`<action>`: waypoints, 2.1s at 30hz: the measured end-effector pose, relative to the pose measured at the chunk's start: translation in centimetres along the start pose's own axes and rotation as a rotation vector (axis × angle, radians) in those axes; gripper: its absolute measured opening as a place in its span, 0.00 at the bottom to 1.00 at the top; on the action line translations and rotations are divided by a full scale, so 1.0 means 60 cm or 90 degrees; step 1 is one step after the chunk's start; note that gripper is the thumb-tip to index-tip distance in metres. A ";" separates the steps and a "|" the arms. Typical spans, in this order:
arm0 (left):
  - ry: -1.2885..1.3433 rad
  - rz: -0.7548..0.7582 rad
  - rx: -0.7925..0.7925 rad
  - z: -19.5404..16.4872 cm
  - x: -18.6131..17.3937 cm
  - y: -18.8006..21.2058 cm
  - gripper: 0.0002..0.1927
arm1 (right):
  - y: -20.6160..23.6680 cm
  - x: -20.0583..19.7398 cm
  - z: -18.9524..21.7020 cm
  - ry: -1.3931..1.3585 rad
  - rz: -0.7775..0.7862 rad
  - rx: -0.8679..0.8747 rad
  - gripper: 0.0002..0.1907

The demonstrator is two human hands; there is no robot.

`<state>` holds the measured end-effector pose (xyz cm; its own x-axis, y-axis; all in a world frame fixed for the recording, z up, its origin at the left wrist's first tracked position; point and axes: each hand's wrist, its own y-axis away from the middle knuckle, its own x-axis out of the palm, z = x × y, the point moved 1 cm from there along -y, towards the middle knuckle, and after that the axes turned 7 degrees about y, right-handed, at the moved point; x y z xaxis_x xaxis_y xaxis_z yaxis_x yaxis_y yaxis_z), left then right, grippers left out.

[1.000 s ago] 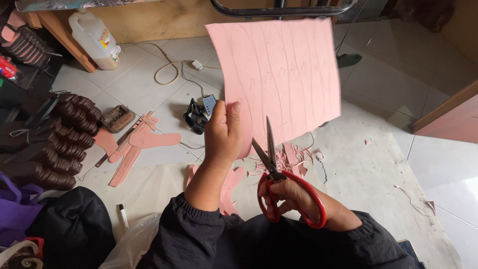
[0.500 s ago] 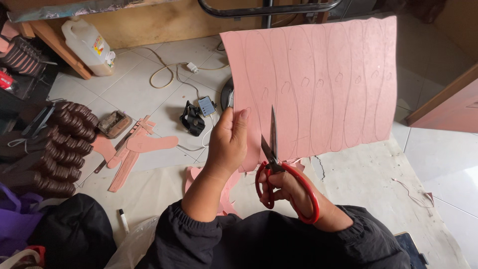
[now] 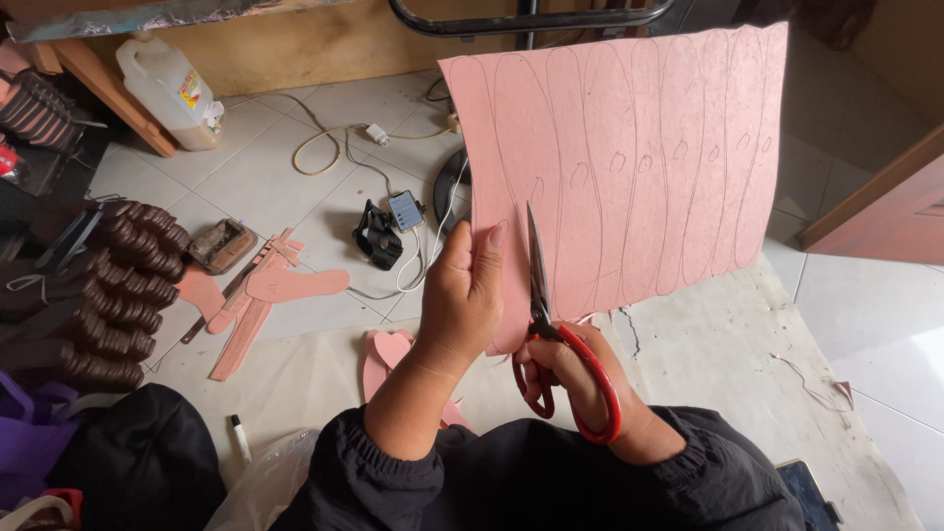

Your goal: The person cuts a pink sheet of material into foot-shaped pieces using red-handled scissors. They follow pre-drawn outlines, trim the edges, and place the finished pieces on the floor.

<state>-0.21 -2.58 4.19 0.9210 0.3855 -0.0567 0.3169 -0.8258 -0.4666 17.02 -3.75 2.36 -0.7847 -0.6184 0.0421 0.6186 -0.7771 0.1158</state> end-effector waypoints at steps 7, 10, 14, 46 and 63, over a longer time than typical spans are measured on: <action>0.005 -0.003 0.010 0.000 0.004 0.004 0.15 | -0.002 -0.002 -0.004 -0.042 -0.012 0.034 0.15; 0.007 -0.004 0.016 -0.001 0.006 0.006 0.14 | -0.002 -0.001 0.001 0.006 -0.020 0.011 0.15; 0.011 -0.004 -0.009 -0.002 0.008 0.008 0.15 | 0.003 0.000 0.013 0.041 0.000 0.019 0.14; 0.014 -0.032 -0.020 -0.005 0.018 0.009 0.16 | 0.000 -0.013 0.014 0.200 -0.078 0.055 0.13; -0.043 -0.176 0.026 -0.011 -0.002 -0.014 0.18 | 0.000 0.010 -0.015 0.322 -0.119 0.037 0.07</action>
<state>-0.41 -2.20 5.16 0.7833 0.6213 0.0197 0.5430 -0.6685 -0.5081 16.57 -4.25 1.51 -0.7558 -0.4603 -0.4657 0.4558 -0.8804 0.1306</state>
